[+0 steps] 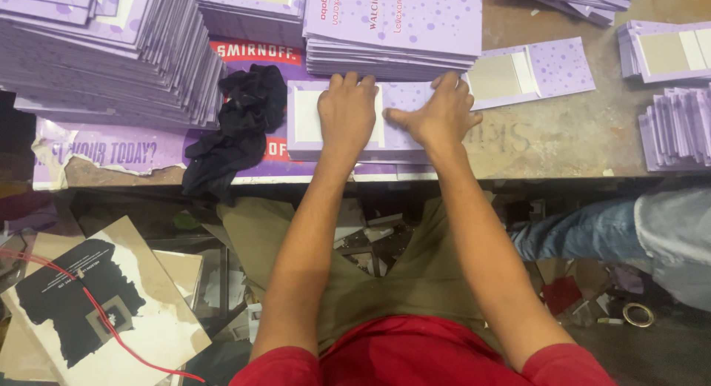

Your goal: The person repeatedly folds small purple printed cards in half and stacks them on the table. They handle each card one at a time, aligning edges and pressing the fold before placing it on a growing pile.

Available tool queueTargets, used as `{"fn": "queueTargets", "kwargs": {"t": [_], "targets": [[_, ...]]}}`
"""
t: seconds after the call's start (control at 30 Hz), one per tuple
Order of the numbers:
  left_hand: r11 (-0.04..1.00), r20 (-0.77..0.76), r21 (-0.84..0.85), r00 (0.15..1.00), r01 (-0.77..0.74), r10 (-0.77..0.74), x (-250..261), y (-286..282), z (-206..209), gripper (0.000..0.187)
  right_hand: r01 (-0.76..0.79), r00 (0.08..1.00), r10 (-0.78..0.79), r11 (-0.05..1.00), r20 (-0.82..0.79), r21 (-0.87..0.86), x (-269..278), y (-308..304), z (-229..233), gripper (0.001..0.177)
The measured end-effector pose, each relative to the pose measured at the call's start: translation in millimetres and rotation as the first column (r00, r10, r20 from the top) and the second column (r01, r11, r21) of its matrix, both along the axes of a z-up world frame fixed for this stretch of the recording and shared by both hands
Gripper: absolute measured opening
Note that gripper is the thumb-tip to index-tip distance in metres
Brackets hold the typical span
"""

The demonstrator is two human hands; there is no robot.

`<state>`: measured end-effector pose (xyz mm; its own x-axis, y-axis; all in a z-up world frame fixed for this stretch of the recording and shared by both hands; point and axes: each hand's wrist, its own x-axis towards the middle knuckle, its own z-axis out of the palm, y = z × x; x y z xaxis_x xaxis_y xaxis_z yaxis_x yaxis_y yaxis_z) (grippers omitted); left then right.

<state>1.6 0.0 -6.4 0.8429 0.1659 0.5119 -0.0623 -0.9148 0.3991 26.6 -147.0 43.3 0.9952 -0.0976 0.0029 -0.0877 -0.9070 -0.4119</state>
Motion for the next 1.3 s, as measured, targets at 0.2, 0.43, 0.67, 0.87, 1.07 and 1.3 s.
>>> {"fn": "queueTargets", "kwargs": {"t": [0.2,0.43,0.67,0.87,1.07,1.3], "targets": [[0.983,-0.09,-0.069,0.98,0.169,-0.175,-17.3,11.3,3.3,0.056,0.002,1.0,-0.002,1.0,-0.005,0.018,10.1,2.0,-3.7,0.103],[0.951,-0.271,-0.223,0.924,0.213,-0.27,-37.0,10.8,20.2,0.084,-0.038,0.999,0.039,0.998,-0.022,0.043,12.0,-4.8,-6.0,0.111],[0.967,-0.343,-0.203,0.914,0.152,-0.216,-36.2,-0.9,33.3,0.075,-0.025,0.998,0.025,1.0,-0.06,-0.003,-13.9,-14.3,22.5,0.137],[0.967,-0.387,-0.206,0.896,0.146,-0.218,-36.8,-1.4,28.5,0.074,-0.206,0.975,0.133,0.834,0.177,0.511,-30.6,-35.1,23.7,0.106],[0.979,-0.356,-0.062,0.912,0.195,-0.204,-41.2,-1.8,23.1,0.072,-0.202,0.969,0.226,0.512,0.096,0.835,-49.3,-36.5,19.1,0.082],[0.98,-0.405,-0.004,0.896,0.198,-0.183,-43.9,-1.8,13.6,0.073,-0.362,0.923,0.303,0.472,0.238,0.804,-77.2,-20.8,-4.6,0.073]]}}
